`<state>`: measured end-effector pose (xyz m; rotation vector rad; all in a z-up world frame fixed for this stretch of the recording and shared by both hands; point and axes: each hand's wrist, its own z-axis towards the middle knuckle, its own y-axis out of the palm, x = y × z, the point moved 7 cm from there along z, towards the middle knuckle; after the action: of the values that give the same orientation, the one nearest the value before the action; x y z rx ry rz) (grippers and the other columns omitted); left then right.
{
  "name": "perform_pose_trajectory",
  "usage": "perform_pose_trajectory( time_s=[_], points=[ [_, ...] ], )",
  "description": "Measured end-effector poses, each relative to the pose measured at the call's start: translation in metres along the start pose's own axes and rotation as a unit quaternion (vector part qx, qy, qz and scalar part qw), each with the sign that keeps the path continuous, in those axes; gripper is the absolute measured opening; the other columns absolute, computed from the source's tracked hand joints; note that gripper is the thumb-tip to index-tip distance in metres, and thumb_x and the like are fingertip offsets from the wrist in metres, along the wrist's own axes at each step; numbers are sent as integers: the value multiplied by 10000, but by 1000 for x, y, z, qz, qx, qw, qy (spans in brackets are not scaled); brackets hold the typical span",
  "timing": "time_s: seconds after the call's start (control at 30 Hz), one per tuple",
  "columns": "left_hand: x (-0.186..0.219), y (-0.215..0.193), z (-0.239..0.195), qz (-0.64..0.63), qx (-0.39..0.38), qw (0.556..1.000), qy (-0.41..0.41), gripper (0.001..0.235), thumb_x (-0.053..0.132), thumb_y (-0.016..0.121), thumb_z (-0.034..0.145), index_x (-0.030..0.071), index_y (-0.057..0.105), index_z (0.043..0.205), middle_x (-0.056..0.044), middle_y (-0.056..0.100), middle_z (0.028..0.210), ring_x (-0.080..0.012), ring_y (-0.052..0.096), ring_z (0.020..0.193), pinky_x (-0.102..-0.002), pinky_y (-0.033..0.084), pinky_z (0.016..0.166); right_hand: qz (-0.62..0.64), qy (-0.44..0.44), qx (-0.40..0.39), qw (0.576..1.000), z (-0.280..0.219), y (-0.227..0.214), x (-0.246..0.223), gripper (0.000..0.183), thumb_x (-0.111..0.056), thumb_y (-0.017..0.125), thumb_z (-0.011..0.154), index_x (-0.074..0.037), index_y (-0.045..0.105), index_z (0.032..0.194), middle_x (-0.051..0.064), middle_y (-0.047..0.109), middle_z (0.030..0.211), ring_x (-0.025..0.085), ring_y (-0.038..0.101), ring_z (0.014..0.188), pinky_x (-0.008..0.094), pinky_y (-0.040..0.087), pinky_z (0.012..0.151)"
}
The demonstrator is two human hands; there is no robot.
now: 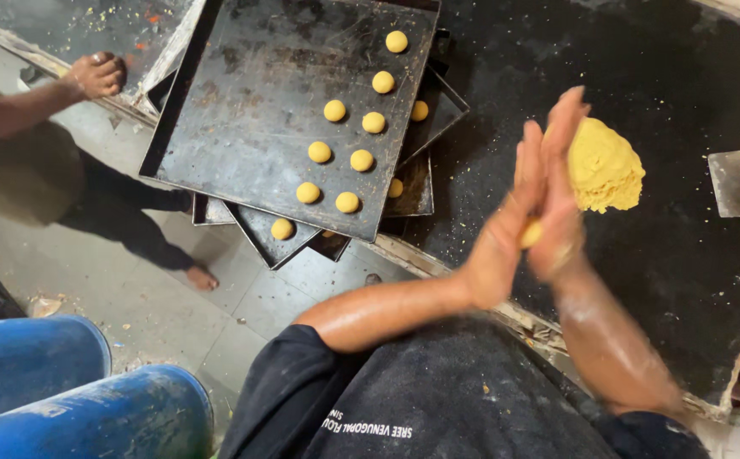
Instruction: The person repeatedly pinches small portions of yellow dough from a large mass on a table, rolls them into uniform balls between their palms, and places them onto a metal baking tray. The process is continuous and repetitive, filling the tray with prepared dough balls.
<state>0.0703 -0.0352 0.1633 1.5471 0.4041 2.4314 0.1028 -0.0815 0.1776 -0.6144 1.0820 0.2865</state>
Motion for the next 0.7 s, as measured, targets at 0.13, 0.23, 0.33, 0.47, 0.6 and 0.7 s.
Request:
perform_pose_trajectory(
  time_s=[0.13,0.23,0.33,0.47,0.6,0.7],
  points=[
    [1,-18,7,-62,54,996,40,963,703,278,1063,52,-119,1652,-122,-153,1777,-271,-57,1654,-410,18,1364,36,-22,-11,999,-11,-2,4,971,-594,476,1097,-11,-66,1654,191,-126,1745,338,19,1650,478,103,1359],
    [7,-3,-13,93,-6,992,79,986,749,243,1042,62,-100,1660,-144,-114,1773,-252,-87,1636,-377,-27,1359,118,-80,-2,990,-17,-8,5,921,-453,553,1134,-63,-73,1686,163,-146,1743,324,87,1659,479,158,1377],
    [14,-5,-19,151,-13,980,127,915,700,179,1043,68,-43,1666,-153,-18,1757,-238,-76,1618,-369,-92,1350,-75,-50,-35,995,-11,5,6,972,-490,564,1054,-63,-31,1693,156,-88,1801,338,-12,1695,492,85,1384],
    [13,-5,-18,179,5,973,144,791,534,273,1093,76,-2,1676,-153,-44,1761,-227,-96,1620,-371,-78,1334,86,-115,-24,989,-19,15,-37,1109,-758,452,969,-92,-99,1664,120,-98,1767,211,-92,1645,368,-36,1342],
    [6,-10,-16,108,4,992,71,804,499,357,1152,40,-55,1667,-185,-41,1768,-233,-59,1621,-385,-45,1339,11,-83,-19,996,-2,11,-27,1135,-834,382,964,-68,-99,1648,98,-152,1748,226,-113,1636,393,5,1362],
    [7,-11,-16,96,-4,992,77,833,554,304,1139,42,-67,1680,-162,-60,1761,-230,-49,1639,-374,-12,1358,-8,-201,-58,978,-13,25,-36,1116,-839,364,931,-120,-28,1689,22,-122,1792,208,-131,1652,393,-44,1343]
  ],
)
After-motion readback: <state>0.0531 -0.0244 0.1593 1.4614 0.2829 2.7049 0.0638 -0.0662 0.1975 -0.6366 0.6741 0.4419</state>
